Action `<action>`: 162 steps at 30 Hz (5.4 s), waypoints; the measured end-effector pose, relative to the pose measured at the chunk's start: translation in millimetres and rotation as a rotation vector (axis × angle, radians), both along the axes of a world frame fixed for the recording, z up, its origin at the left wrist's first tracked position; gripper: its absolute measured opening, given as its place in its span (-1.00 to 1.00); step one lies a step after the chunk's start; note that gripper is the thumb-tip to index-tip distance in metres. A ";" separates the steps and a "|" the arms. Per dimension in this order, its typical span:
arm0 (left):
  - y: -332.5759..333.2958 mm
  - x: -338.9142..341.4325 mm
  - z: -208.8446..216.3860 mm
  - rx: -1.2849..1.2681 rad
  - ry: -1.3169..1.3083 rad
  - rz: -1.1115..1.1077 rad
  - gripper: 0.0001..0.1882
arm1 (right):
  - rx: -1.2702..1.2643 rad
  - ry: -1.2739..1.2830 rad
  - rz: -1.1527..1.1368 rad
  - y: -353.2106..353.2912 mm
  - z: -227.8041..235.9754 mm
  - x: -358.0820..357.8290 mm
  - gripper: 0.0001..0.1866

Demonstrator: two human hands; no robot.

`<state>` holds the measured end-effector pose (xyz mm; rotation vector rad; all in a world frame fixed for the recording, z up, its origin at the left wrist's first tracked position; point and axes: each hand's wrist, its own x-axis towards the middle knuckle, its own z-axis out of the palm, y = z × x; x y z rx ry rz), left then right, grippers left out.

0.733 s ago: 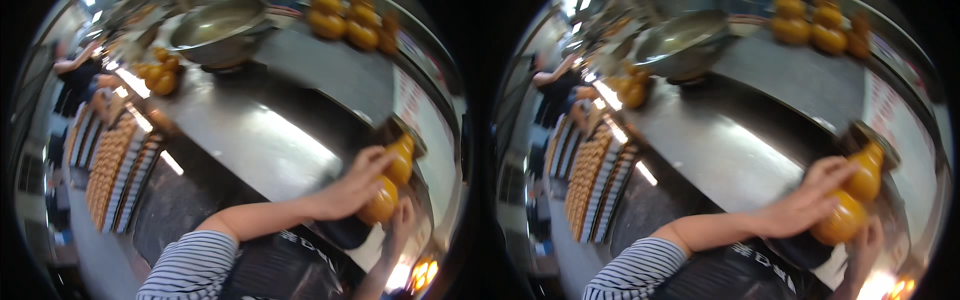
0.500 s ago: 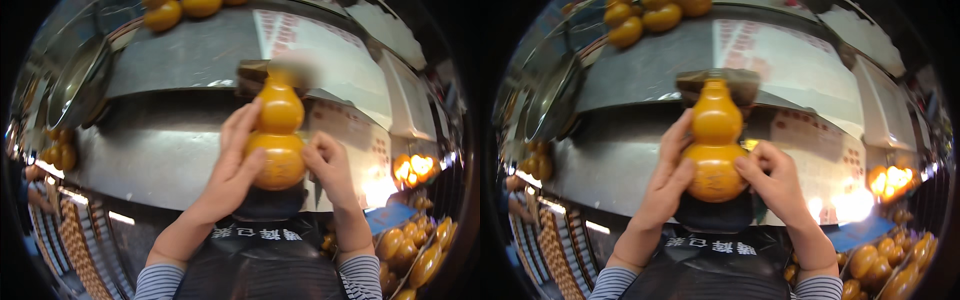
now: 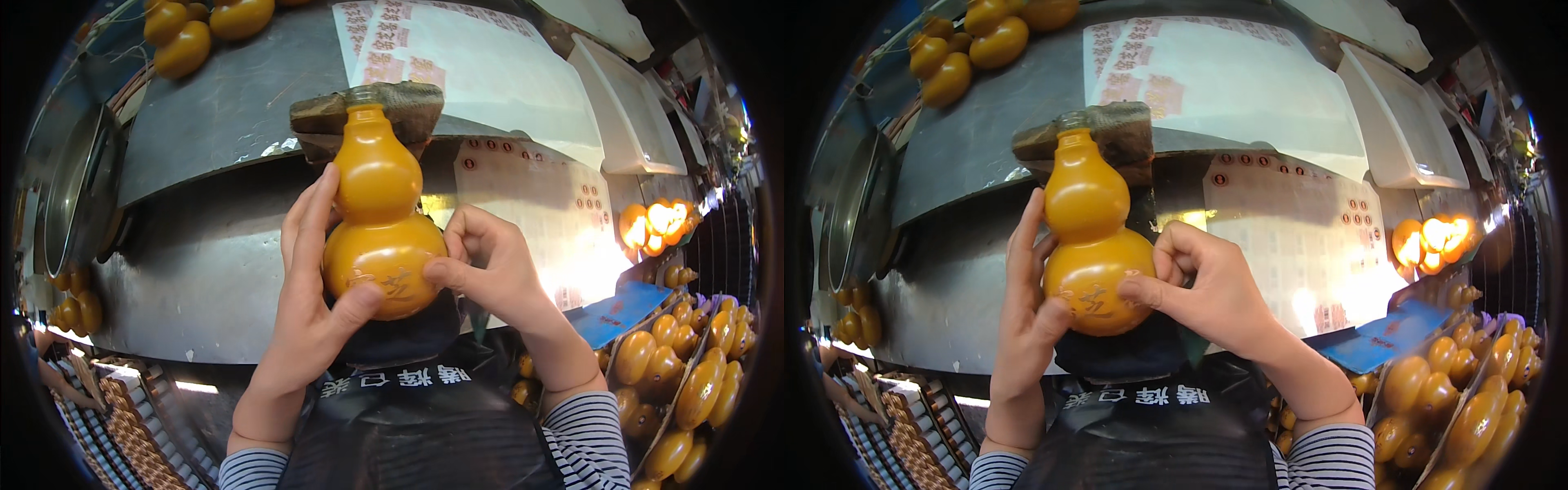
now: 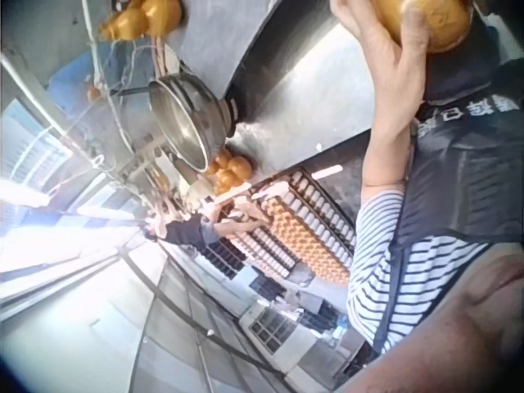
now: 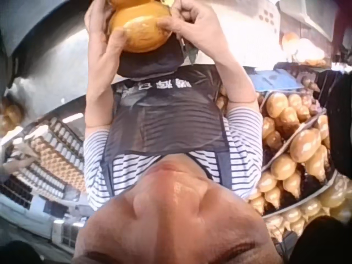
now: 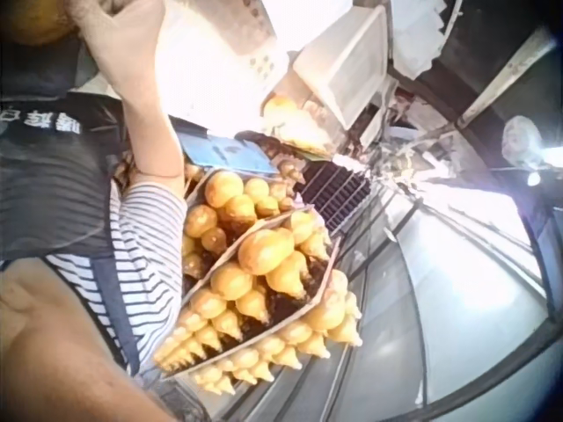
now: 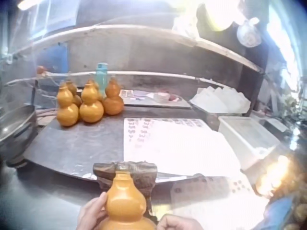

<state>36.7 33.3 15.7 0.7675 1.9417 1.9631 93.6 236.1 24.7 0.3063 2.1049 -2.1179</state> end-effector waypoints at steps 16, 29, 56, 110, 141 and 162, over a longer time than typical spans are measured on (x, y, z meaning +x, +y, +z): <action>1.7 2.9 -12.9 0.125 -0.135 0.061 -0.24 | -0.566 -0.110 -0.239 40.1 -26.3 -5.0 -0.72; 9.5 11.4 -1.1 -0.055 -0.048 0.112 -0.07 | 0.235 0.539 -0.569 -28.5 -32.4 30.7 -0.72; -7.2 5.0 -21.4 -0.019 0.129 0.039 0.11 | 1.019 0.800 0.166 -47.5 49.5 -25.2 -0.69; -7.4 16.4 -6.7 -0.315 0.376 0.129 -0.11 | 0.853 1.071 -0.157 -14.9 -8.3 29.5 -0.76; -40.4 -16.1 -37.2 -0.147 0.130 0.209 -0.31 | 1.353 -0.145 -0.396 239.9 -89.1 104.3 -0.60; -14.3 -12.9 -9.0 -0.280 0.079 0.470 -0.55 | 0.995 -0.218 -0.012 348.8 -71.6 -24.4 -0.62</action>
